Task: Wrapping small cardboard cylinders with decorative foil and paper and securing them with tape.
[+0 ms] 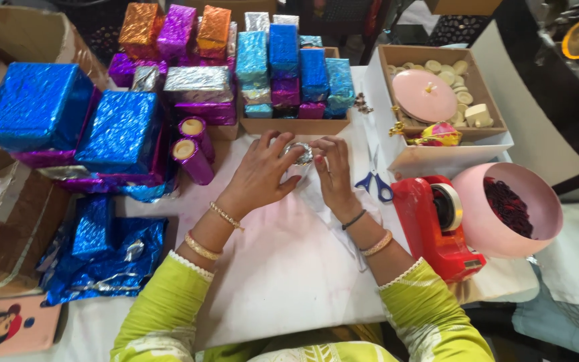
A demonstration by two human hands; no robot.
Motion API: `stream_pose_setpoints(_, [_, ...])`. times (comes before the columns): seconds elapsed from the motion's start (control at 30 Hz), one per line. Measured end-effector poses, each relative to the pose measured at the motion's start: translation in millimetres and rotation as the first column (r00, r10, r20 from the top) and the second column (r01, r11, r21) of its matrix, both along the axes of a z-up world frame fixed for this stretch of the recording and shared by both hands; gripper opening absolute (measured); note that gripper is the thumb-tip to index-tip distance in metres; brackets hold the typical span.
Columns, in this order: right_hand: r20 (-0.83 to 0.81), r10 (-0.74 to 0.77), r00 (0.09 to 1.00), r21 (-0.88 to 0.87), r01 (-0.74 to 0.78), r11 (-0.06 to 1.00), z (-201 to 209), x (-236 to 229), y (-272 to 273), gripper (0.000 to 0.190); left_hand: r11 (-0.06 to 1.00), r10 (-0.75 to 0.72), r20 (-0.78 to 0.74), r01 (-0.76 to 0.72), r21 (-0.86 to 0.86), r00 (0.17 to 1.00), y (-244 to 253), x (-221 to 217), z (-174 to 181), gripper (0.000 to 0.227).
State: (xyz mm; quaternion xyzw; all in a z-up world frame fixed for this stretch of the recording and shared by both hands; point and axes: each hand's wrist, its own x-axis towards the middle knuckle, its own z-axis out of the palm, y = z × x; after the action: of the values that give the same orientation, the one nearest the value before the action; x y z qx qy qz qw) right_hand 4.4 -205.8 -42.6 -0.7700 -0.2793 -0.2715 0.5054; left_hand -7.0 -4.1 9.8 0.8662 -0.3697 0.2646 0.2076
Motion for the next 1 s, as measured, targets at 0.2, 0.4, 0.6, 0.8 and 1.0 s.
stream_pose_setpoints(0.2, [0.120, -0.056, 0.991, -0.137, 0.073, 0.988, -2, 2, -5, 0.023, 1.000, -0.003, -0.063, 0.004, 0.029, 0.998, 0, 3, -3, 0.055])
stream_pose_setpoints(0.4, [0.157, -0.162, 0.974, -0.159, 0.187, 0.969, 26, -13, -4, 0.017, 1.000, -0.015, -0.094, 0.013, -0.020, 0.995, 4, 3, 0, 0.051])
stream_pose_setpoints(0.6, [0.303, -0.229, 0.925, -0.214, 0.300, 0.930, 100, -31, 13, 0.012, 0.991, -0.094, -0.105, 0.084, -0.102, 0.990, 6, 3, 5, 0.061])
stream_pose_setpoints(0.8, [0.334, -0.158, 0.929, -0.083, 0.196, 0.977, 194, -10, 0, 0.010, 0.980, -0.144, -0.110, 0.127, -0.154, 0.983, 4, 0, 9, 0.063])
stream_pose_setpoints(1.0, [0.521, -0.428, 0.739, -0.422, 0.658, 0.624, 211, 81, -81, 0.014, 0.977, -0.148, -0.066, 0.136, -0.166, 0.987, 7, 0, 13, 0.059])
